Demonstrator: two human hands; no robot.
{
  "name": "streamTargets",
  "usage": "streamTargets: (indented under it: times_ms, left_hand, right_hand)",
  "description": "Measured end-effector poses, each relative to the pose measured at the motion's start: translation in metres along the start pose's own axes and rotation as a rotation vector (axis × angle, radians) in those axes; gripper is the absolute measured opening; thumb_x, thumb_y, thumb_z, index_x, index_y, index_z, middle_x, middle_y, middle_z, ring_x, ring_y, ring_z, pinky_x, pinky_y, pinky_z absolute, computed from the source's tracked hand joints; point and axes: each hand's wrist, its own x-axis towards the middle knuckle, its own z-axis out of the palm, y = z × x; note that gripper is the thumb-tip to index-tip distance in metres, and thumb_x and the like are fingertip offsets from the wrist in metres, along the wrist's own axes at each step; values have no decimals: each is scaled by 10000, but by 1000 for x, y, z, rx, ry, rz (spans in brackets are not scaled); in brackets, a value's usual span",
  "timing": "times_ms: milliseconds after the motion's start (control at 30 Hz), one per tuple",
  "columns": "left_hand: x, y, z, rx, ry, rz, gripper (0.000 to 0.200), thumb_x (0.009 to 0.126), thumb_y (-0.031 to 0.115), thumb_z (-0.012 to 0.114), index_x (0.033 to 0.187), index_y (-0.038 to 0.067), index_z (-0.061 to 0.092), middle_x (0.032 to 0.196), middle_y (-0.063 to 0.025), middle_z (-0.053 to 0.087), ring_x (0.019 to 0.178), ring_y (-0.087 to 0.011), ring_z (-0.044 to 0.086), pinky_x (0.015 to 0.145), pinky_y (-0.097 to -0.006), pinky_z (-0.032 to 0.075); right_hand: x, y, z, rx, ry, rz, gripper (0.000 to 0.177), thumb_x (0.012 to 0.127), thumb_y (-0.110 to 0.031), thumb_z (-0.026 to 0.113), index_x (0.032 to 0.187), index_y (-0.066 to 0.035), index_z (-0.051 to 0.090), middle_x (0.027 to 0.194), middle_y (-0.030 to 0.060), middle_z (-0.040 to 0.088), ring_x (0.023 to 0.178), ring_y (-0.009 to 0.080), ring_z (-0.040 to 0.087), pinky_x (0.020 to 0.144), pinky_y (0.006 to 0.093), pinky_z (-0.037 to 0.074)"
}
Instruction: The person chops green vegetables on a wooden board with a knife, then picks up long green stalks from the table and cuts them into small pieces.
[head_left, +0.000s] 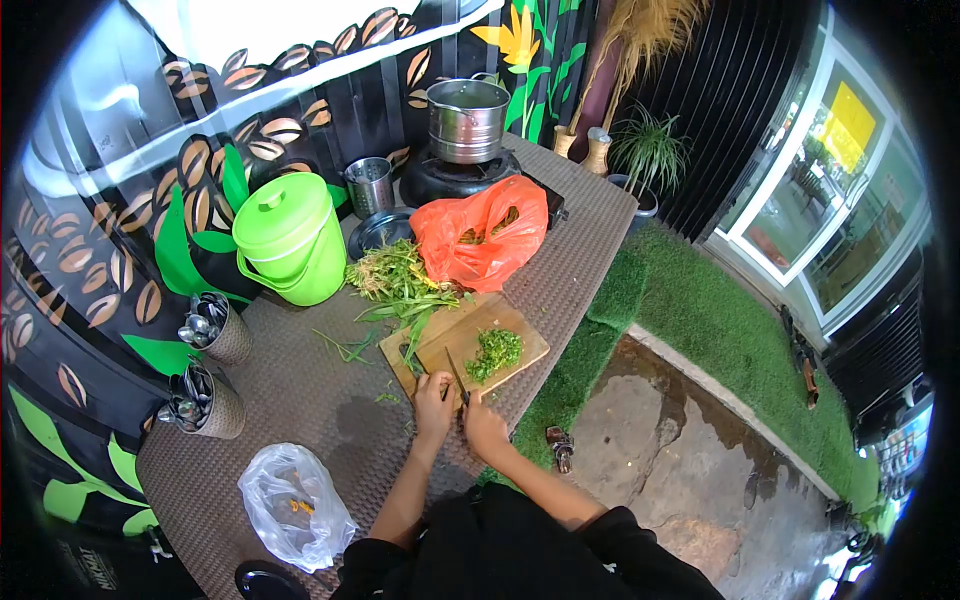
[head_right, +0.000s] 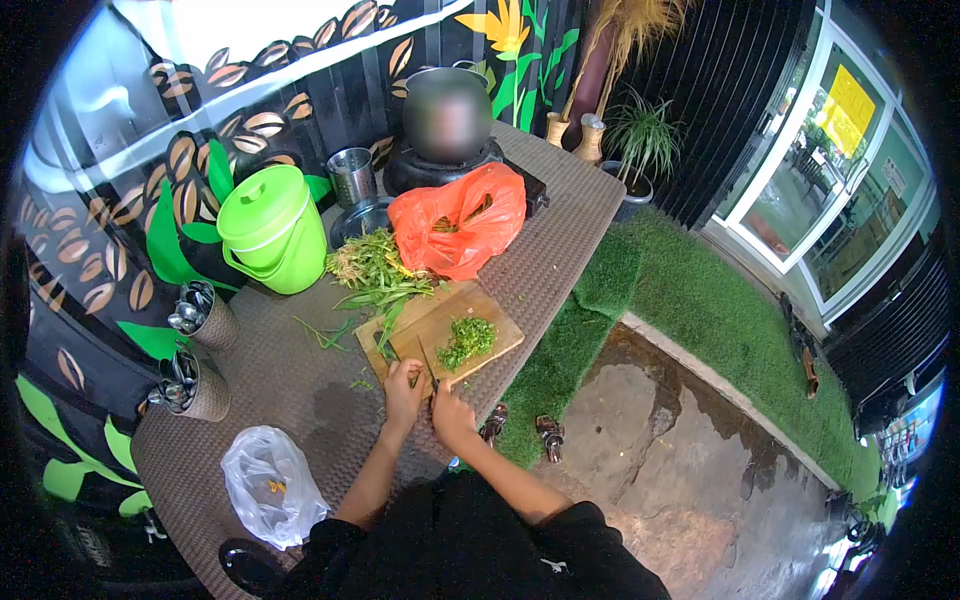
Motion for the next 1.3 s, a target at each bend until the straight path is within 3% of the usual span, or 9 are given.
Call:
streamTargets:
  times_ms: [233,300,433,533,600,700,900,1233,1300]
  left_hand:
    - [-9,-8,2,72,33,112,141,790,8,612,928,9,583,857,-158,559,818,-318,604,709,-384,481]
    - [-10,-7,2,42,57,123,143,794,3,603,936,7,589,866,-161,563,811,-320,598,705,-392,478]
    - [-3,-3,-5,-8,12,24,166,781,-2,618,944,-5,591,863,-162,573,791,-332,589,685,-396,476]
    - [6,-8,-11,-114,-27,-51,136,765,-8,651,890,-28,603,814,-135,585,817,-266,604,720,-359,483]
    - [6,-11,-16,198,19,97,129,737,16,689,835,-33,620,795,-137,589,818,-282,581,725,-369,468]
    - [1,-10,-15,220,31,173,129,728,46,703,794,-31,622,791,-136,578,810,-303,549,727,-390,445]
    - [4,-9,-4,274,-71,184,108,786,90,653,827,-6,628,847,-133,571,887,-315,520,782,-411,413]
    - [5,-2,8,213,-40,233,93,784,78,643,852,16,654,857,-121,572,885,-318,516,776,-407,410]
    - [2,0,6,222,-34,247,117,787,71,639,885,13,667,870,-115,578,883,-309,519,795,-400,413]
  right_hand:
    - [6,-2,-10,31,-37,-72,358,943,-292,424,1143,1,373,780,259,637,765,447,632,684,527,507]
    - [-5,-6,-8,-33,-84,17,327,939,-265,409,1129,1,393,817,280,630,779,425,642,662,507,521]
    - [5,-3,-10,3,-91,-38,423,941,-288,415,1237,8,350,802,263,639,766,415,647,660,501,524]
    - [-2,0,-5,36,43,-101,354,947,-299,422,1130,0,372,722,247,632,693,438,632,625,521,511]
    - [-8,1,1,-18,43,-66,351,948,-301,424,1127,-3,371,699,239,630,663,431,632,589,511,516]
    - [-6,3,-4,-53,36,-82,343,946,-300,434,1111,-3,385,683,234,628,655,427,633,583,509,518]
    - [9,17,-17,-53,21,-66,325,936,-302,450,1072,-9,412,719,234,642,693,410,649,630,505,528]
    - [6,9,-18,-13,-25,2,316,943,-282,435,1066,7,401,781,271,632,742,449,631,656,526,509]
    - [16,8,-19,-43,-44,-49,304,934,-264,430,1067,7,389,797,270,639,754,431,643,654,493,527]
